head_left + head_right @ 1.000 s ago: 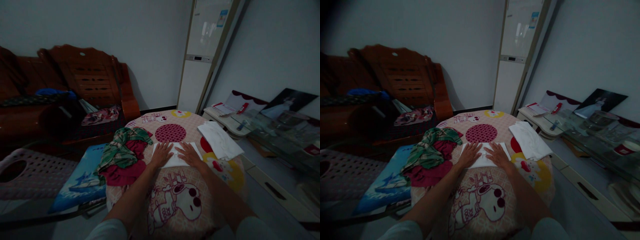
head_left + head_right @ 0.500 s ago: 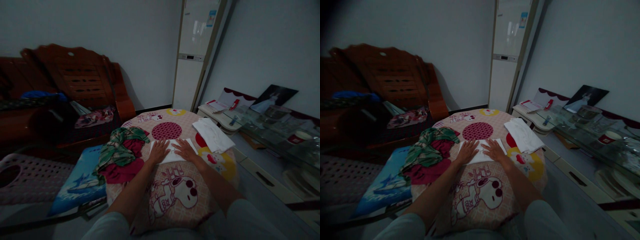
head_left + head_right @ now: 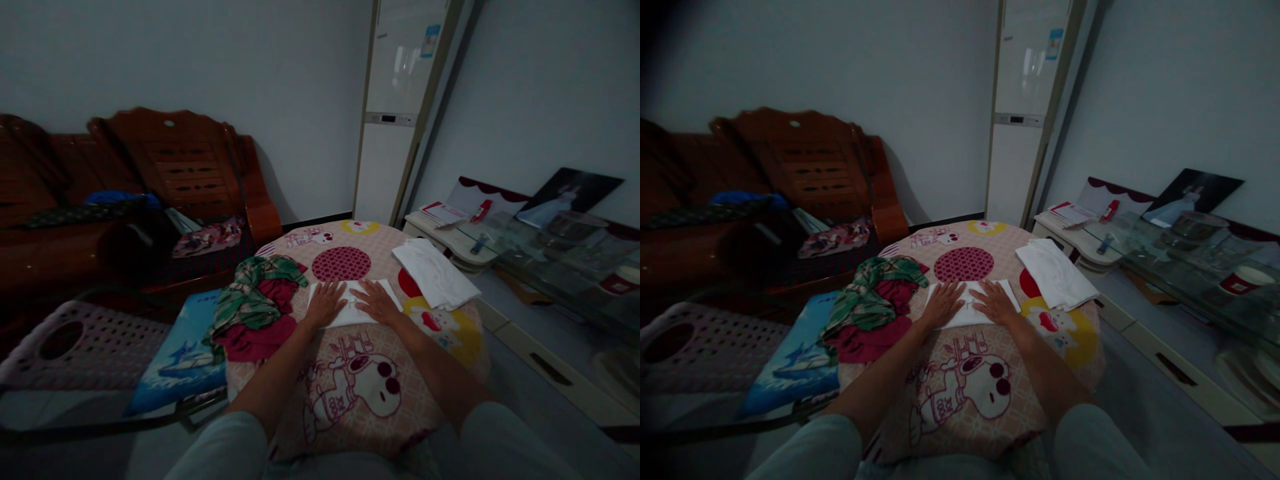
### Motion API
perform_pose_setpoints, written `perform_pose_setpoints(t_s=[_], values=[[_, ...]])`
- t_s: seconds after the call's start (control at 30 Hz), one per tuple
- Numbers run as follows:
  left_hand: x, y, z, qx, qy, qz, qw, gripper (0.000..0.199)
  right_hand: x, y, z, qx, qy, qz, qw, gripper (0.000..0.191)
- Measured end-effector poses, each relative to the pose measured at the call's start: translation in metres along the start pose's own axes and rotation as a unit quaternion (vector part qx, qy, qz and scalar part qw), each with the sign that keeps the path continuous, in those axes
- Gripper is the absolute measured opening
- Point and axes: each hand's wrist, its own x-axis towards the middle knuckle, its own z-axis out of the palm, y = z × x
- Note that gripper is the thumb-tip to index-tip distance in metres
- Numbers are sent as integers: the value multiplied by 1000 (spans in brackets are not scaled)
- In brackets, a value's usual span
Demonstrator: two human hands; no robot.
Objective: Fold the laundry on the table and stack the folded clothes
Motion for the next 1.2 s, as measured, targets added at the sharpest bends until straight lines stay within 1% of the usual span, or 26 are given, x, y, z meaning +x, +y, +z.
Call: perform_pose_setpoints(t_s=[0.27,0.43,0.57,0.87,1.0,1.2], values=[[0,1,-5,-4,-22,-3,1000,55,0,0,1,-5,1,-5,1000,52],[0,1,-4,-6,-11,6,1000,54,0,1,2,0,2,-3,1000,52],[-1,1,-1,-6,-4,-3,1000,55,0,1,2,1,2,-1,1000,52],[-2,3,-3,-10,-6,-5,1000,57,-1,0,0,1,-6,-3,1000,52],[-2,6,-5,-5,10,-19,1000,57,-2,-1,-1,3,-5,0,1000,53],[-2,8,-4,-12,-16,-46,999,56,-2,0,1,4,-3,1,1000,53]])
